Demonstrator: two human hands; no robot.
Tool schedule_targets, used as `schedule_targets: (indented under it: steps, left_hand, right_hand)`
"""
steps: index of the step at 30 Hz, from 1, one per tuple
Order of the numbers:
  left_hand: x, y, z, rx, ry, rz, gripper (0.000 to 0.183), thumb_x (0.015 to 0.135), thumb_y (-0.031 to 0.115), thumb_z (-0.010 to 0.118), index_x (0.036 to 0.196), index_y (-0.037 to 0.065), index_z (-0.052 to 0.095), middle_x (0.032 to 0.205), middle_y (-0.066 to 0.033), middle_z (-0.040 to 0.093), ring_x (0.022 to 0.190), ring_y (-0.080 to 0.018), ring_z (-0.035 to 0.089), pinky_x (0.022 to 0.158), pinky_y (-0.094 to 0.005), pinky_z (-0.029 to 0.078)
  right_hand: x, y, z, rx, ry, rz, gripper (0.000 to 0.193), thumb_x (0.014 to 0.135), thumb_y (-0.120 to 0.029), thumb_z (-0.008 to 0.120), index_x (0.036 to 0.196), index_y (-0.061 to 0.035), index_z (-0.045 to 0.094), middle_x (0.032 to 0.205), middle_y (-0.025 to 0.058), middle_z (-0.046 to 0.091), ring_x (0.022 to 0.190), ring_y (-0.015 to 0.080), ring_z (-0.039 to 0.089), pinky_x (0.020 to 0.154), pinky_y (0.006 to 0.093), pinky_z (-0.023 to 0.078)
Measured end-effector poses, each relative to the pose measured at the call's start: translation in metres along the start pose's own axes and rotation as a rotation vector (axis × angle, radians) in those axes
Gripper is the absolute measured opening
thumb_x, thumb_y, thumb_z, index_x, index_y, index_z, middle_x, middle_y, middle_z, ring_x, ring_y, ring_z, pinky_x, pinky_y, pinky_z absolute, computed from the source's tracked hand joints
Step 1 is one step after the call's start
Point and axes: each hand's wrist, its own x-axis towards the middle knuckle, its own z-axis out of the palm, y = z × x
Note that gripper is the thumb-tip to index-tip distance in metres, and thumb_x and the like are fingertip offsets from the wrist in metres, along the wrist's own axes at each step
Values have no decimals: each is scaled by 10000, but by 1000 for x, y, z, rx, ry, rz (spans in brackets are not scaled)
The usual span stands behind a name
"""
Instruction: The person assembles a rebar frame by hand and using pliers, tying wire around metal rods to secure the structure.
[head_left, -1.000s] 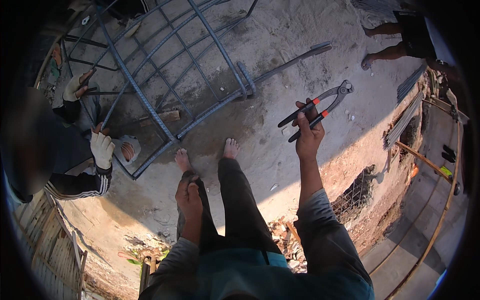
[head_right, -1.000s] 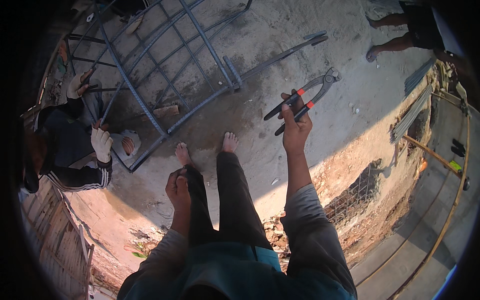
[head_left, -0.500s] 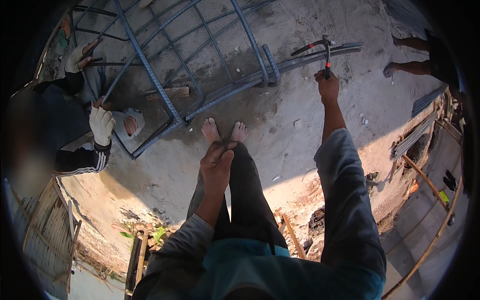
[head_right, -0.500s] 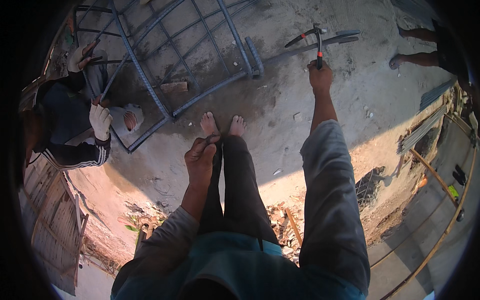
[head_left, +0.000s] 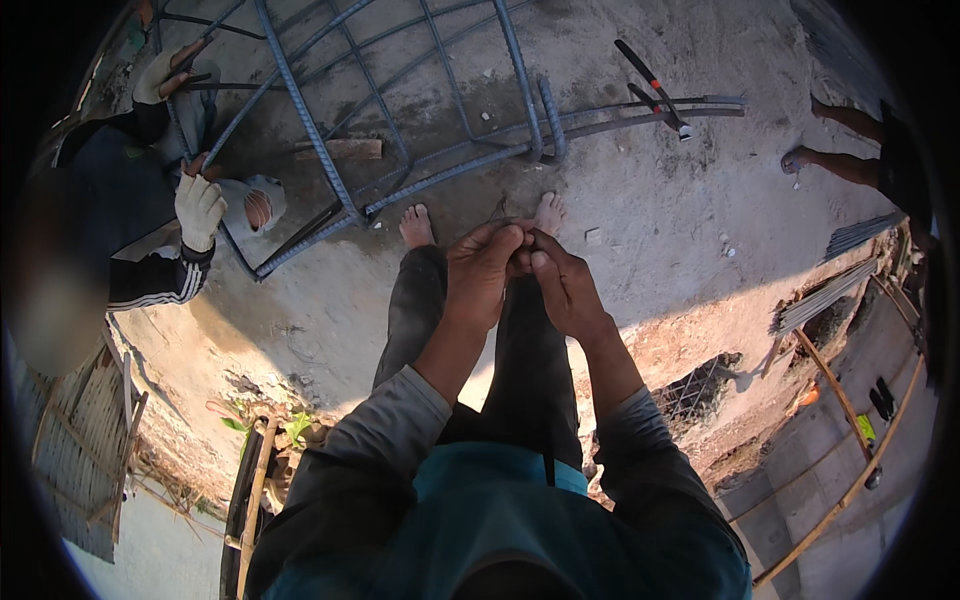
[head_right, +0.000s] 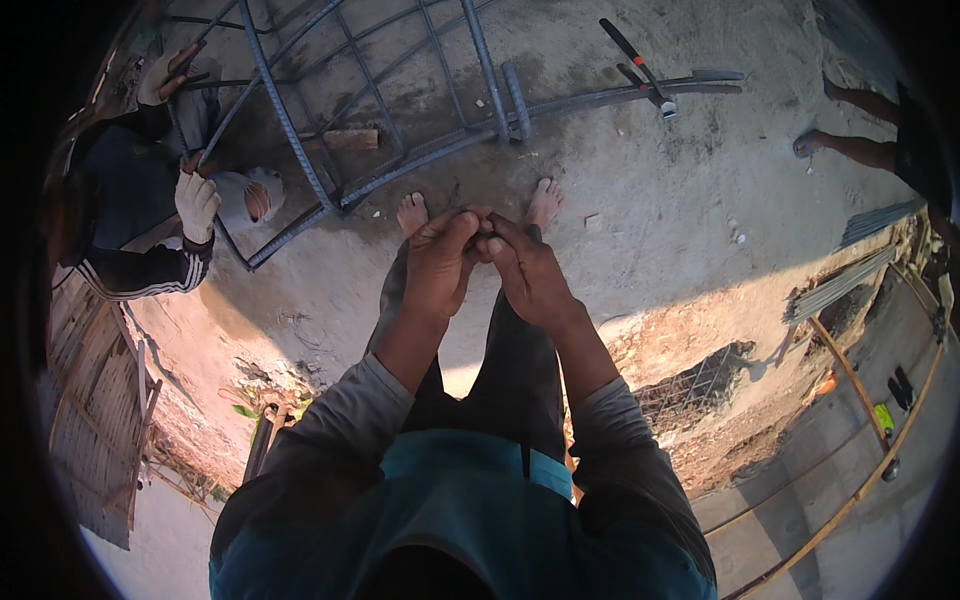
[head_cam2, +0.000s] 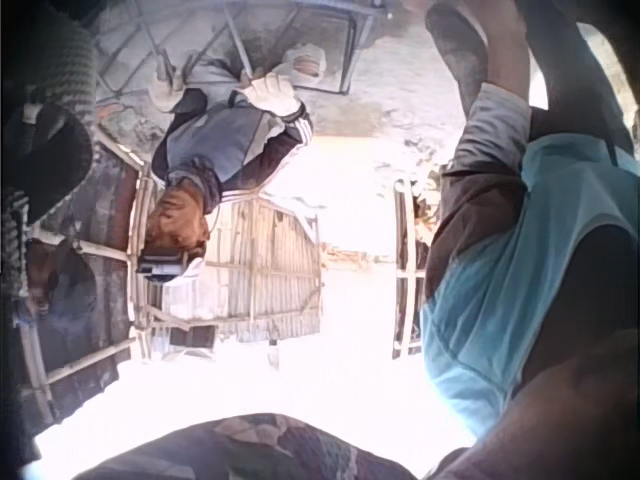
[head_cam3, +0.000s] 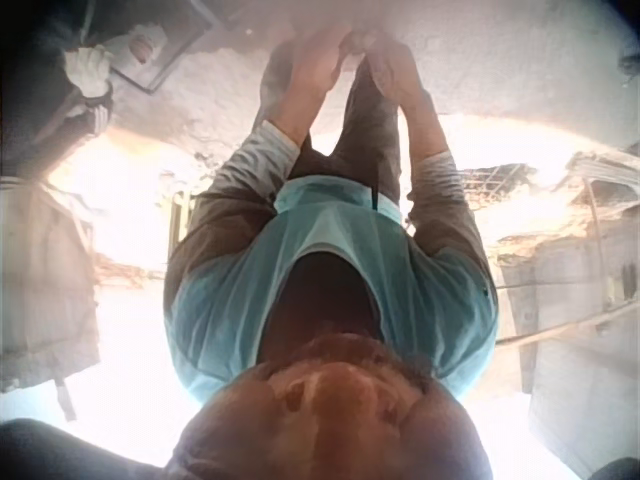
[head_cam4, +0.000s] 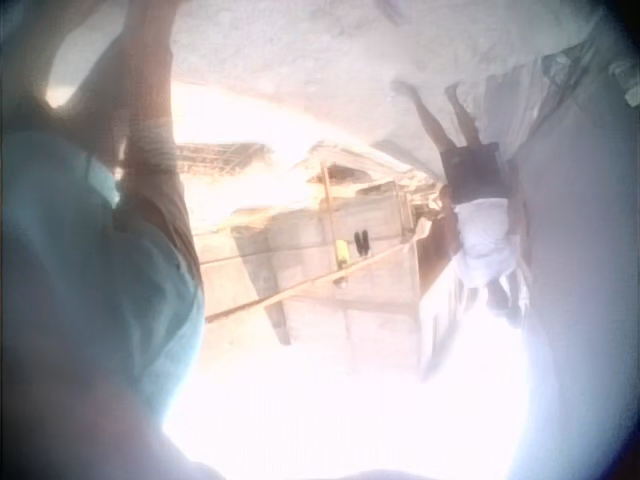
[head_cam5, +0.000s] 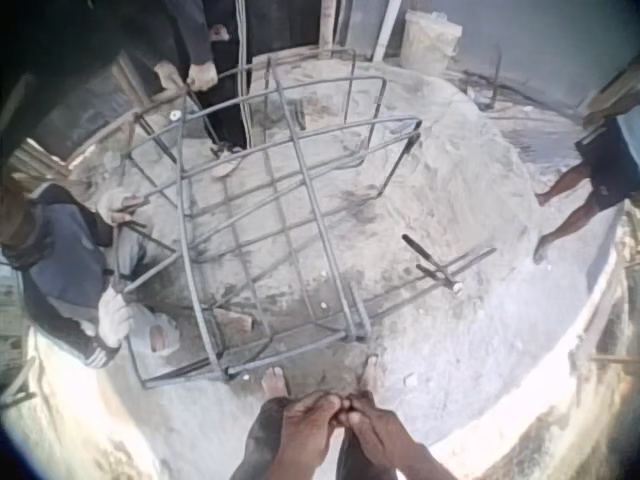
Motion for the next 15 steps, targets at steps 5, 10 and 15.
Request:
schedule_targets:
  steps: [5,10,15]
  left_hand:
    - [2,19,12,545,164,-170,198,948,152,605,984,-22,692,822,-52,674,739,-107,629,632,-249,514]
    - [9,3,34,675,116,360,214,943,157,589,948,-31,690,803,-48,682,761,-96,627,658,-231,492]
    - [21,-11,38,661,56,330,226,930,157,592,994,-43,676,826,-62,690,800,-126,636,774,-276,491]
  right_hand:
    - [-9,3,-30,43,74,142,232,1014,-171,496,1040,21,624,700,20,556,628,79,473,578,244,409]
    - [-4,-4,-61,-13,-3,-68,128,971,-121,556,992,-19,630,731,84,605,608,195,575,597,307,464]
    - [-5,1,-71,-385,-57,-206,129,973,-107,551,999,-2,621,757,57,630,643,138,557,605,279,464]
